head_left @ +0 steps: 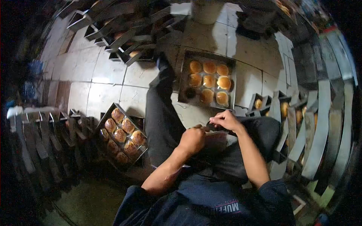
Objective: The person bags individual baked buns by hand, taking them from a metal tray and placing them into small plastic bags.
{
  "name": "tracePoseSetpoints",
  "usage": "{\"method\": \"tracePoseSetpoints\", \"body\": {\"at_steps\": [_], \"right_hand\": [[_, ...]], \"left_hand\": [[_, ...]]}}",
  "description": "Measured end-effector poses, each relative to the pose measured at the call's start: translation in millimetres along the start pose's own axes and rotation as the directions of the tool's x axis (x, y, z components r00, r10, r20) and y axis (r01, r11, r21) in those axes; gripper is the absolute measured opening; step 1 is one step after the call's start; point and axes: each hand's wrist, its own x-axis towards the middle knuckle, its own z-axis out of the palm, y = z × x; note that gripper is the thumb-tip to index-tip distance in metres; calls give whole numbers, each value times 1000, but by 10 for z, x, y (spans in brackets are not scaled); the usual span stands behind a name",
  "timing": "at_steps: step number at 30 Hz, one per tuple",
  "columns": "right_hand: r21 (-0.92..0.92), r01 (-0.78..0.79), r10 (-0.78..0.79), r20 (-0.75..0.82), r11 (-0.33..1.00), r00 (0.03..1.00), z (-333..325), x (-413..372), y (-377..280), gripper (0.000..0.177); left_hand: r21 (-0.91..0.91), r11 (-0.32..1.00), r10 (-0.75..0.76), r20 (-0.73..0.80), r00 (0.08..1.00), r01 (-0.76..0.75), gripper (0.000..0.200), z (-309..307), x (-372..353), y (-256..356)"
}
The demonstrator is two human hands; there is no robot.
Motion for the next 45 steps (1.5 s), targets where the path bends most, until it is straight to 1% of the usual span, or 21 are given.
{"method": "tracePoseSetpoints", "body": {"at_steps": [3, 7, 8, 10, 13, 15, 17, 21, 23, 26, 28, 29, 31, 32, 35, 37, 39, 41, 43, 44, 45], "right_hand": [[-153, 400, -414, -73, 904, 907, 157, -661, -480, 21], [-302, 237, -345, -381, 924, 858, 434, -879, -381, 11], [-296, 238, -345, -392, 925, 853, 418, -906, -377, 11], [-537, 352, -635, -556, 767, 536, 356, -875, -408, 8], [-66, 535, -328, -851, 842, 411, 152, -953, -600, 18], [294, 555, -85, -827, 778, 556, 65, -1038, -655, 22], [350, 556, -95, -780, 754, 619, 185, -995, -728, 18], [-293, 587, -577, -722, 754, 381, 241, -758, -1197, 9], [-268, 613, -616, -632, 743, 471, 114, -333, -1220, 13], [121, 296, -215, -446, 947, 869, -179, 793, -477, 23], [-51, -55, 32, -374, 997, 927, -414, 1514, 197, 39], [-386, -264, 100, -396, 884, 913, -581, 1833, 631, 60], [-579, -269, -133, -558, 770, 819, -921, 2495, 1866, 104], [-686, -392, 89, -432, 613, 897, -1186, 2574, 1451, 113], [-564, -457, 151, -506, 688, 849, -1424, 2753, 1457, 105], [-747, -466, 227, -408, 474, 884, -1466, 2715, 1377, 96], [-842, -283, -39, -337, 459, 941, -1461, 2560, 1691, 86], [-424, -377, 185, -428, 823, 885, -1504, 2448, 2040, 73], [-104, -335, 217, -579, 937, 786, -1227, 2047, 1268, 65], [219, -208, 302, -671, 953, 677, -1047, 1818, 911, 57], [568, 138, 234, -533, 812, 813, -970, 1633, 833, 51]], "left_hand": [[-17, 994, 107, -57, 993, -108, 20, -52, -32, 27], [160, 987, -9, -46, 999, 16, 26, -39, 54, 178], [1, 1000, -13, -80, 997, 13, 31, -128, 40, 243], [-195, 978, -95, -87, 992, 77, 35, -216, -7, 238], [-327, 938, 96, -78, 992, -116, 29, -266, 5, 54], [-851, 518, -196, -220, 955, -90, 16, -320, 68, 124], [-967, 232, -398, -190, 897, -102, 13, -540, 145, 236], [-839, 525, -550, -462, 695, -143, 11, -881, 150, -12], [-767, 636, -619, -575, 535, -88, 8, -1025, 150, -199], [-778, 584, -639, -617, 460, -232, 14, -1017, 186, -691], [-811, 572, -692, -555, 461, -117, 21, -1174, 222, -627], [-784, 614, -722, -604, 337, -91, 24, -1171, 365, -507], [-752, 659, -669, -591, 451, -9, 21, -1151, 190, -681], [-693, 721, -618, -638, 459, 8, 18, -1164, 180, -731], [-615, 788, -528, -702, 478, -33, 12, -1191, 202, -753], [-695, 715, -592, -660, 462, -76, 16, -1228, 231, -704], [-687, 724, -593, -660, 461, -53, 18, -1230, 233, -704], [-658, 749, -551, -680, 483, -71, 18, -1246, 266, -683], [-778, 621, -647, -578, 497, -96, 14, -1303, 304, -535], [-777, 625, -656, -572, 493, -70, 12, -1272, 277, -563], [-774, 631, -661, -569, 490, -47, 11, -1202, 260, -636]]}}
